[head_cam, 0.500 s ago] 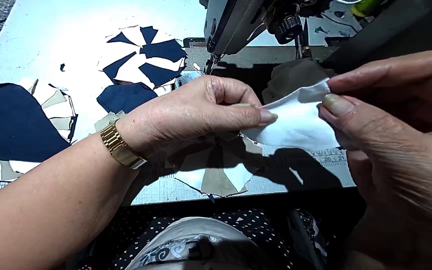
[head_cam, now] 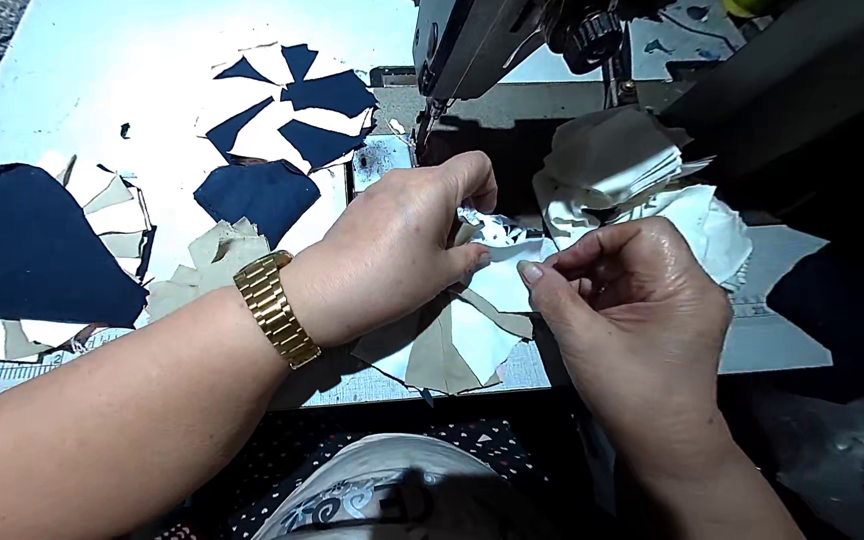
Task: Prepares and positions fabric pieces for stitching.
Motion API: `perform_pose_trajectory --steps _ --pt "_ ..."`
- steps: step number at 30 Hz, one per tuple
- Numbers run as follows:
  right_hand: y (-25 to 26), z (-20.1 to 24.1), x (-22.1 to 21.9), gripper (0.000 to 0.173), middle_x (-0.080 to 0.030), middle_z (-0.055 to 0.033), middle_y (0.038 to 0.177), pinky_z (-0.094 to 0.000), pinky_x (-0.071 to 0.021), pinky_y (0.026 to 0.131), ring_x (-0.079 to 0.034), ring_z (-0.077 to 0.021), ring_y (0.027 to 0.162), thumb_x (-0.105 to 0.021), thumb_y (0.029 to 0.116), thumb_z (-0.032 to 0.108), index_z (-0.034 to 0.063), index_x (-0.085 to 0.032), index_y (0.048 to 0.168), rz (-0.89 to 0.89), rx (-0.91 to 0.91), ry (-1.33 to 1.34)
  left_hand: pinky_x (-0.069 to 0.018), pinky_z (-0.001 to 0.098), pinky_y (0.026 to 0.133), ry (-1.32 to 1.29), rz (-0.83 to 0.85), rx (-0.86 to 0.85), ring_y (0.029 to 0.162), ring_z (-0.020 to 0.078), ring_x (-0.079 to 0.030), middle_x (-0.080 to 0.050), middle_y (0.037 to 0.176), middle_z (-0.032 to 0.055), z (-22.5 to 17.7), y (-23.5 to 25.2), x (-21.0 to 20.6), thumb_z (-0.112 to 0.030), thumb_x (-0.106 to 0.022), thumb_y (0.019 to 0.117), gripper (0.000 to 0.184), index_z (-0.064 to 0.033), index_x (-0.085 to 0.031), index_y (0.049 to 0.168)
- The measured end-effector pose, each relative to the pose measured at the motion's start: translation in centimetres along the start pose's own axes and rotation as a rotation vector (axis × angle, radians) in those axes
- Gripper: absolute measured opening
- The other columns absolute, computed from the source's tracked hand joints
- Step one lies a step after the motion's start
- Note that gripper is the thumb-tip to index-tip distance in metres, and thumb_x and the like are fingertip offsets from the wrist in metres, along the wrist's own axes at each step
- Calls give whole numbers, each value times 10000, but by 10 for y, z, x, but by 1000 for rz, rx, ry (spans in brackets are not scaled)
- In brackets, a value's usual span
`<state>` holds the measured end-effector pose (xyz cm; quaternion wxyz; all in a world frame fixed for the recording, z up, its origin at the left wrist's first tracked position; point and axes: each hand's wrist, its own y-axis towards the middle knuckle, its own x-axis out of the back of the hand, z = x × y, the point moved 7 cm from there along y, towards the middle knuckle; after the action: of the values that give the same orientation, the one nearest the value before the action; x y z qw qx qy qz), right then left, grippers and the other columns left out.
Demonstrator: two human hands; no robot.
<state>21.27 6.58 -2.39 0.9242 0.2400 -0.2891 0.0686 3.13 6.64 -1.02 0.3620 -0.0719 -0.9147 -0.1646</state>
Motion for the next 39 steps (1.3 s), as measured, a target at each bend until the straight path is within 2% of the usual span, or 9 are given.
perform_pose_trajectory --steps 6,12,15,18,25,28,33,35,39 --pt "1 2 -5 108 -566 11 767 -191 -440 523 -515 -34 597 -678 951 143 80 -599 988 34 69 -186 -520 322 620 177 -29 -36 659 89 -593 -627 766 -42 -4 -2 -1 -256 -763 912 292 -139 -636 1147" --pt "1 7 -2 164 -558 -54 954 -183 -478 603 -555 -70 735 -664 957 146 64 -727 1084 76 173 -234 -508 304 678 251 -135 -167 794 113 -598 -598 914 11 -18 -5 11 -254 -762 904 210 -128 -679 1050" --pt "0 10 -3 283 -537 -70 1001 -248 -431 588 -534 -126 761 -605 1001 210 140 -756 1230 164 214 -354 -466 288 617 277 -34 -172 713 88 -564 -567 817 -22 -19 -7 6 -321 -739 922 151 -171 -722 921" --pt "-2 12 -3 330 -533 -89 989 -303 -409 579 -523 -179 761 -557 1024 257 147 -748 1270 201 247 -458 -484 319 616 368 108 -104 726 93 -598 -607 832 -39 -13 -7 -3 -400 -726 920 194 -210 -737 954" --pt "-14 20 6 359 -557 -46 944 -312 -404 553 -530 -159 733 -580 970 379 138 -796 1124 245 269 -500 -527 310 714 263 82 -117 813 63 -634 -683 901 -49 -5 -1 10 -316 -720 929 152 -199 -753 1020" --pt "-8 29 17 264 -581 -34 939 -229 -427 567 -532 -81 726 -607 982 300 118 -793 1026 183 285 -350 -482 174 596 -97 -97 -107 647 -9 -569 -667 790 -43 -2 6 31 -228 -712 963 148 -91 -738 1015" --pt "10 55 -3 329 -632 -181 1265 -393 -522 946 -607 -257 1155 -519 1041 202 22 -725 1224 244 532 -196 -312 160 395 -792 -270 183 454 26 -384 -527 674 -33 15 7 48 -243 -439 1107 276 -78 -640 1012" --pt "14 60 -27 408 -572 -165 1440 -485 -420 1150 -473 -319 1413 -453 1075 306 75 -689 1314 377 605 -191 -325 149 392 -912 -304 255 454 20 -395 -556 706 -31 21 6 49 -313 -347 1121 365 -109 -638 1032" --pt "15 64 -60 498 -508 -110 1547 -535 -241 1258 -316 -334 1528 -391 1083 439 170 -632 1427 580 736 -235 -359 151 413 -982 -334 323 463 24 -407 -506 675 -53 26 4 51 -358 -286 1114 383 -177 -619 1064"
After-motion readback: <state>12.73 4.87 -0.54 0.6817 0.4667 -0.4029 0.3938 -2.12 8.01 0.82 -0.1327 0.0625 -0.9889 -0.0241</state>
